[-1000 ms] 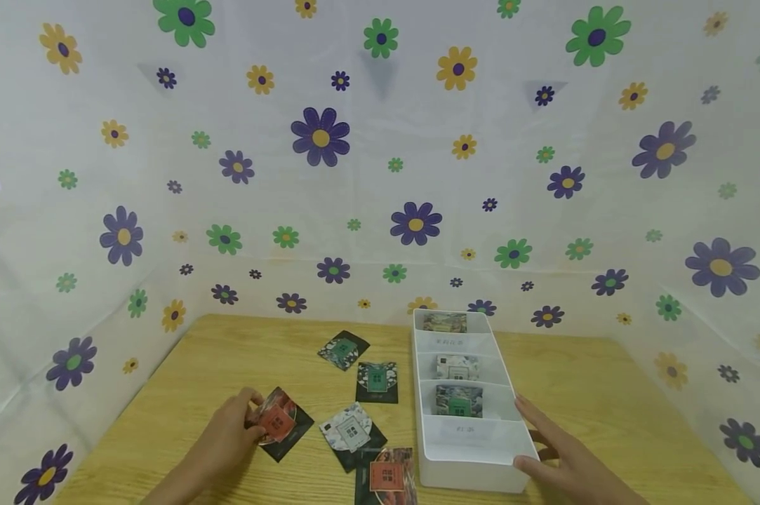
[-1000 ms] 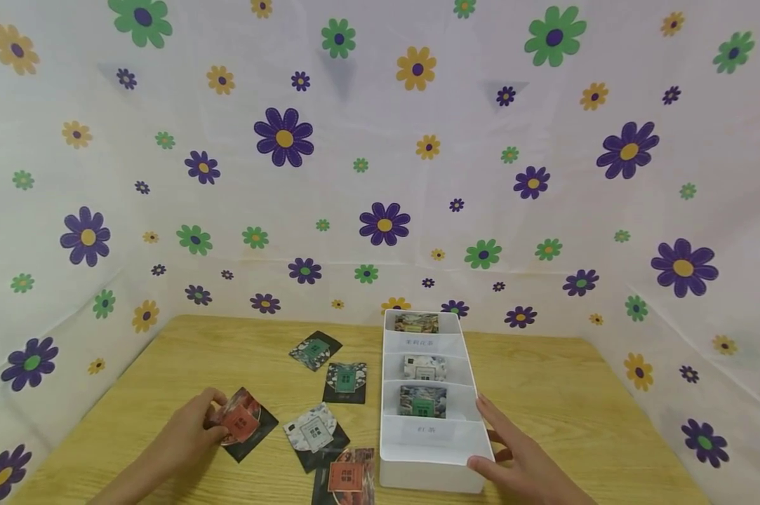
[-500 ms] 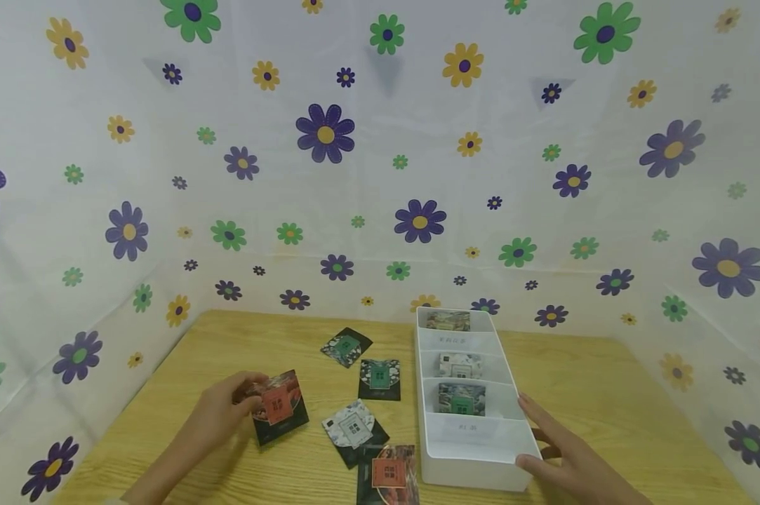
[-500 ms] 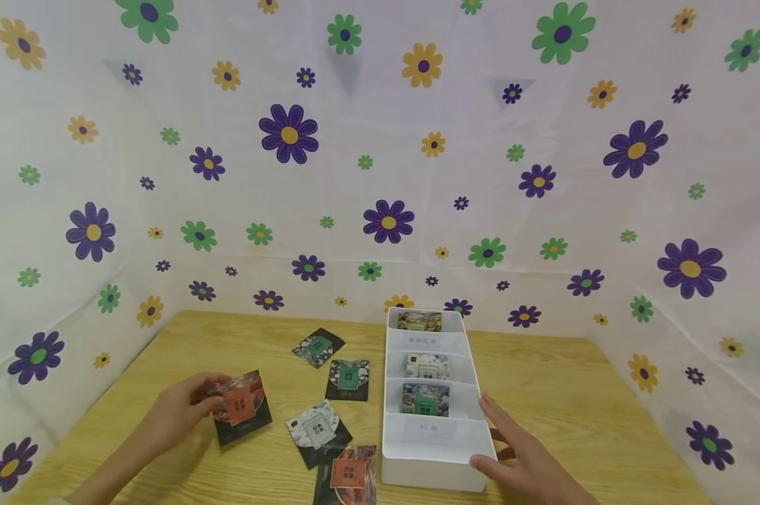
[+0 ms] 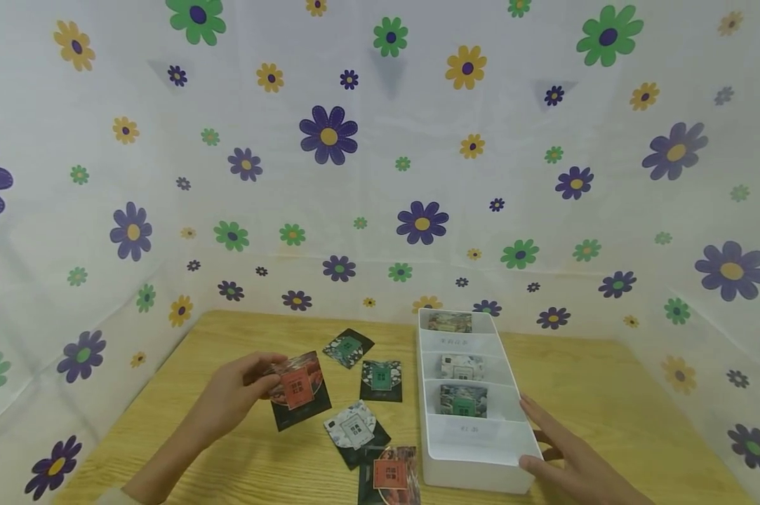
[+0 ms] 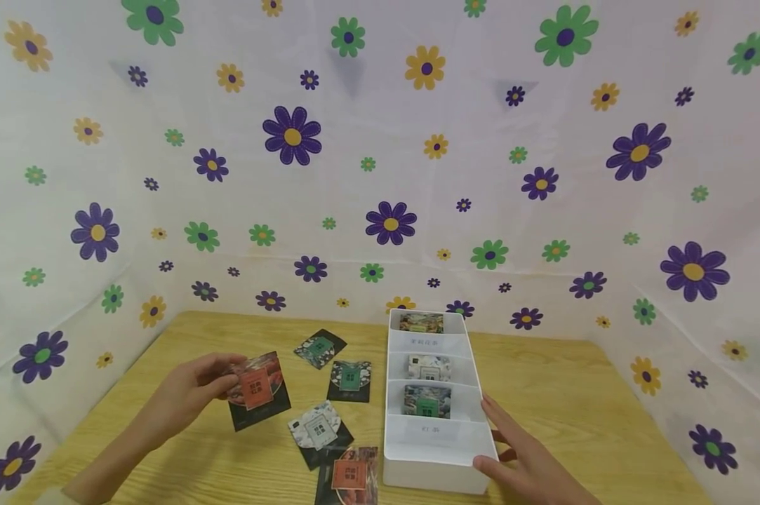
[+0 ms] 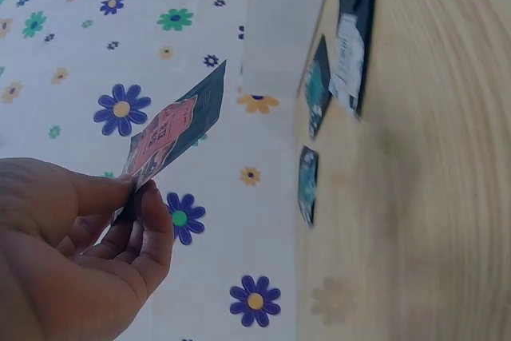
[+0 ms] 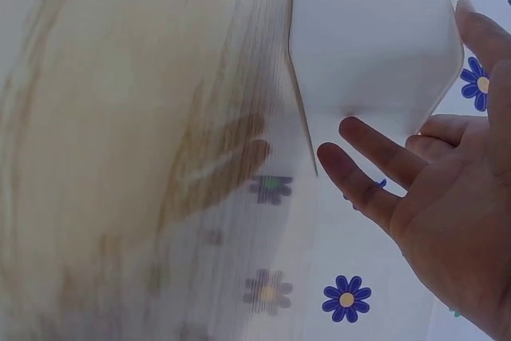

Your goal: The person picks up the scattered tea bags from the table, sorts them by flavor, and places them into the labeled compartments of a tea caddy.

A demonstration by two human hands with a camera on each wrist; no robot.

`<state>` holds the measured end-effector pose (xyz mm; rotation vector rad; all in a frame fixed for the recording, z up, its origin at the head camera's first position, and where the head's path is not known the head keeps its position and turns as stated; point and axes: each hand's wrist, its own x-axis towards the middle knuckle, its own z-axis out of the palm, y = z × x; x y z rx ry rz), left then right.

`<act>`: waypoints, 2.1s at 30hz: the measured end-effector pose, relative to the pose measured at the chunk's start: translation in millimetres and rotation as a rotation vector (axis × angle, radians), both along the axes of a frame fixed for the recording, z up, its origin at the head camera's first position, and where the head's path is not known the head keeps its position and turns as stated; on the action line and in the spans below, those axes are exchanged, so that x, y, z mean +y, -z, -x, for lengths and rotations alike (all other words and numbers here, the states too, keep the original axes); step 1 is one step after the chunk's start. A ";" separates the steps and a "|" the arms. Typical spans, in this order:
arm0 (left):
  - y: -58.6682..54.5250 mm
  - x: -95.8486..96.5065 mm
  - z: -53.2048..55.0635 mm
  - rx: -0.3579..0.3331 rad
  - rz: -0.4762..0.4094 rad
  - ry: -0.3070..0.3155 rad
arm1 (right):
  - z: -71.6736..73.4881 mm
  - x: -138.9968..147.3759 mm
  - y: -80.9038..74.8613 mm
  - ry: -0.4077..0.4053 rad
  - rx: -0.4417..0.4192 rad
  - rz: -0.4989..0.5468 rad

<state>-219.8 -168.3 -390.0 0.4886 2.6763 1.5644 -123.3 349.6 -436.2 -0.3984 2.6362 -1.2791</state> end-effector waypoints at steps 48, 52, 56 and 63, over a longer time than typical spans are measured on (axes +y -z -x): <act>-0.8 209.9 -4.7 -0.008 -0.104 0.344 | -3.0 -0.5 1.3 0.041 0.019 -0.044; 6.6 219.7 -4.0 0.002 -0.081 0.352 | -3.3 0.3 2.1 0.035 0.025 -0.036; 13.2 226.7 -6.9 0.006 -0.084 0.391 | -3.0 1.0 3.4 0.023 0.037 -0.024; 18.7 234.4 -17.7 0.059 -0.033 0.463 | -1.9 1.9 4.4 -0.007 0.060 0.006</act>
